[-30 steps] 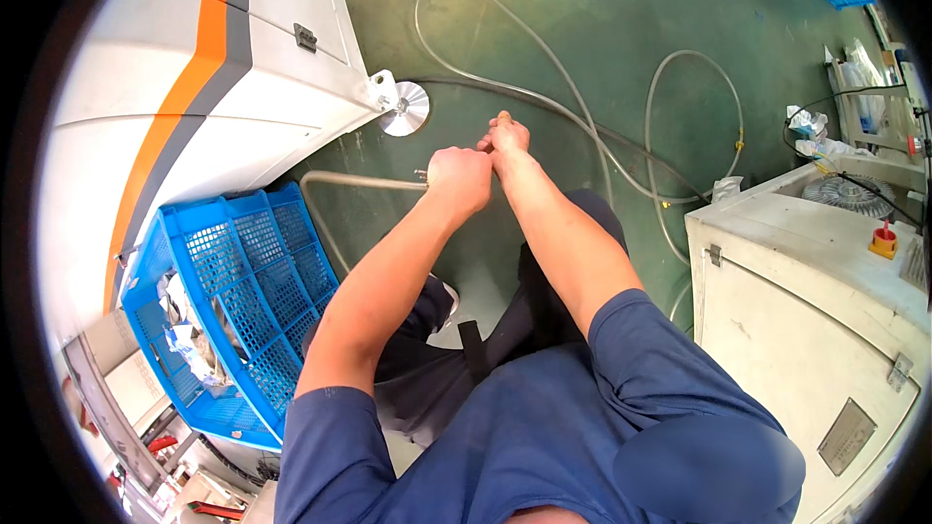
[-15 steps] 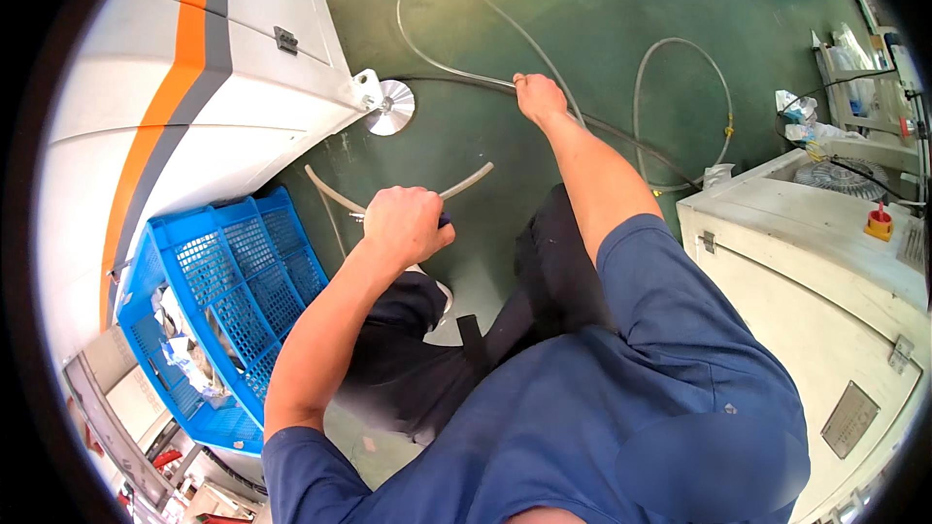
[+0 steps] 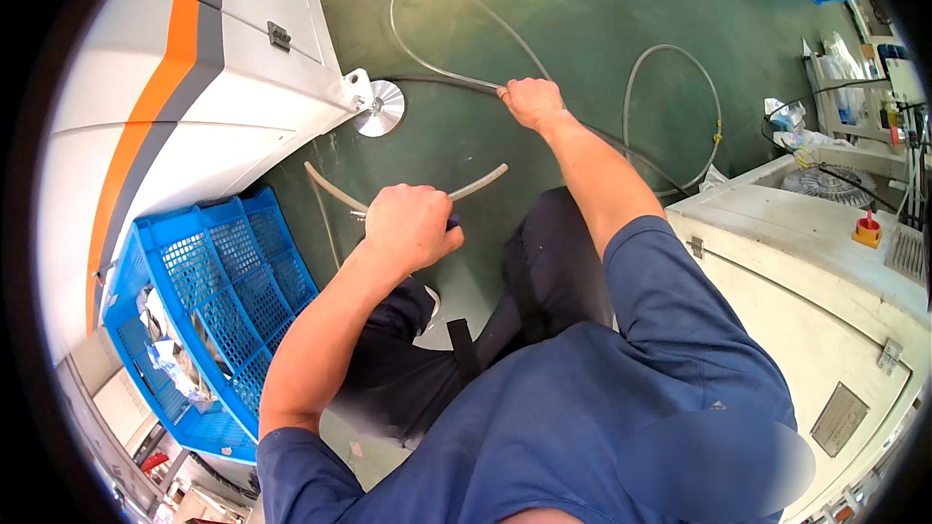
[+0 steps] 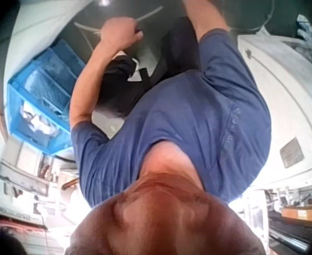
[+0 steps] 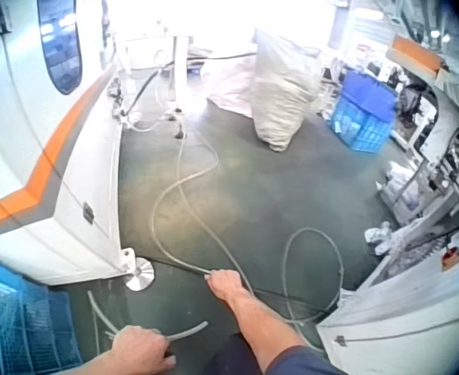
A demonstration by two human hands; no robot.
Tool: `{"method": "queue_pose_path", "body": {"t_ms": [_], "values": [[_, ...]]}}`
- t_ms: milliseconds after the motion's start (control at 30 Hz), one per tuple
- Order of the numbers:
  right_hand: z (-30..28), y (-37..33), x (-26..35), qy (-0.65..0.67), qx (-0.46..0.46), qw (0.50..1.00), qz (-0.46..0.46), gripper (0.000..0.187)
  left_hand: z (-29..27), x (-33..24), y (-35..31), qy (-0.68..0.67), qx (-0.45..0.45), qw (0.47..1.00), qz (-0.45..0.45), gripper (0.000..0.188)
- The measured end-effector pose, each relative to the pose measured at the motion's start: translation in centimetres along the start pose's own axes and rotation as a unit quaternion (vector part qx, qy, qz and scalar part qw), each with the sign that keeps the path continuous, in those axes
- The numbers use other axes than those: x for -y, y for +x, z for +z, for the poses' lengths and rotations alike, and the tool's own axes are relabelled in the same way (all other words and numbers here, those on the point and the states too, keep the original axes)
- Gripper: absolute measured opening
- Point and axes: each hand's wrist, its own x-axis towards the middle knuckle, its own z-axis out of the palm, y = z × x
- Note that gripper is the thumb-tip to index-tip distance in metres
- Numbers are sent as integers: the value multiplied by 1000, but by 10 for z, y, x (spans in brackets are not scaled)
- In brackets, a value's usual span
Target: The person picks up a small purple component and a metal rod, then inserts the rod into the component. They walk to a machine, squat to connect a hose to the component, and then stand up to place the component into a cloth bag on a table.
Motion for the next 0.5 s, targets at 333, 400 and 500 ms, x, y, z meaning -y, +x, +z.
{"method": "queue_pose_path", "body": {"t_ms": [333,400,500], "values": [[-17,11,-4,-10,5,999,-33,42,-7,0,11,-46,38,998,-26,28],[-16,9,-12,-3,0,1000,-25,41,-8,-2,12,-53,40,997,-25,28],[-21,6,-18,30,8,999,15,42,-4,-2,12,-65,46,997,-18,27]]}}
